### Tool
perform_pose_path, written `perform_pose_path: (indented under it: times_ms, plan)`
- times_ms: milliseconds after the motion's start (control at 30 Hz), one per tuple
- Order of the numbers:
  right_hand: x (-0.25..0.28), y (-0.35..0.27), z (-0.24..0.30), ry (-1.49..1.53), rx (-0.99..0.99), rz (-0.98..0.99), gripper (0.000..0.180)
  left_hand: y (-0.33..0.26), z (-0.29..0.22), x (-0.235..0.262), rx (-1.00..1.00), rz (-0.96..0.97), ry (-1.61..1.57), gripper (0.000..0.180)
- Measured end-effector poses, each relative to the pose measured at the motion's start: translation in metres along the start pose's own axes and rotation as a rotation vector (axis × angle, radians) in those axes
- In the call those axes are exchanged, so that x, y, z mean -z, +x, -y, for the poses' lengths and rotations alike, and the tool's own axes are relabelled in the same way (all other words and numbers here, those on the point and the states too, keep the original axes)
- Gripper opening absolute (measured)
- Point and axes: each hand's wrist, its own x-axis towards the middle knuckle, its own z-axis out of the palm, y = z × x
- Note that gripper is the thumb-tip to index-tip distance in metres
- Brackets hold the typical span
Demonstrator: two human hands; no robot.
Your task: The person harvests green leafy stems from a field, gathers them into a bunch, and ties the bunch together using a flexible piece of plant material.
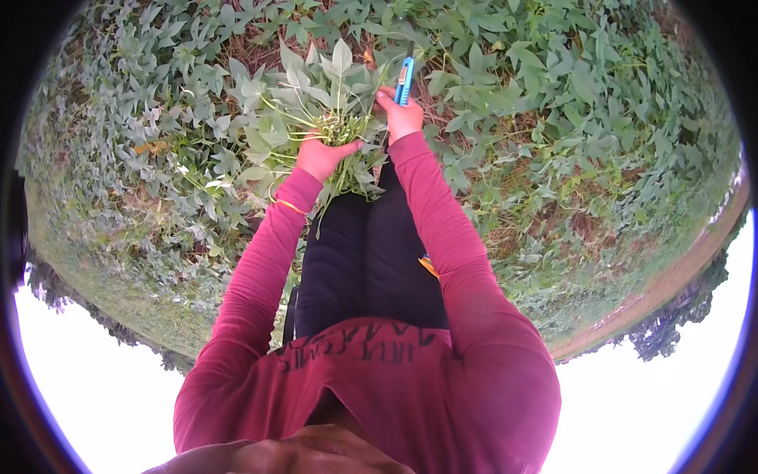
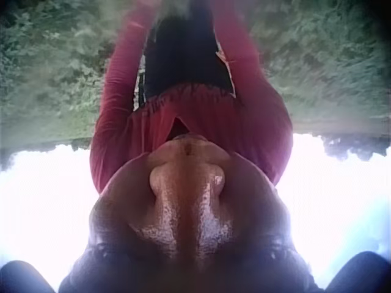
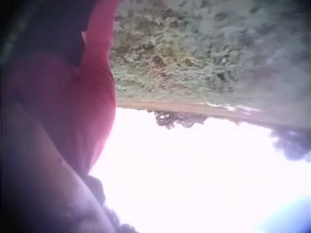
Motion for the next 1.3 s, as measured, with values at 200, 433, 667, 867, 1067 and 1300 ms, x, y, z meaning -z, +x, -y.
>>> perform_pose_path:
  times_ms: [200, 433, 667, 867, 1067, 1300]
  plan:
    - [-0.036, 0.003, 0.093, 0.152, 0.490, -0.042, 0.018, 0.003, -0.017, 0.063, 0.078, -0.227, -0.437, 0.049]
    - [-0.104, -0.082, 0.092, -0.874, 0.895, 0.617, 0.014, -0.012, -0.080, 0.106, 0.115, -0.168, -0.847, 0.039]
    - [-0.148, -0.073, 0.085, -0.696, 0.524, 0.786, 0.016, 0.003, -0.098, 0.131, 0.116, -0.098, -0.908, 0.039]
    - [-0.201, 0.137, 0.136, -1.122, 1.211, 0.332, 0.017, 0.032, -0.056, 0.129, 0.151, -0.386, -0.771, 0.042]
    - [-0.291, 0.345, 0.171, -1.514, 0.772, 0.173, 0.060, 0.048, -0.012, 0.124, 0.266, -0.453, -0.699, 0.040]
    - [-0.228, 0.362, 0.101, -1.527, 0.809, 0.347, 0.024, 0.078, -0.003, 0.128, 0.356, -0.473, -0.492, 0.042]
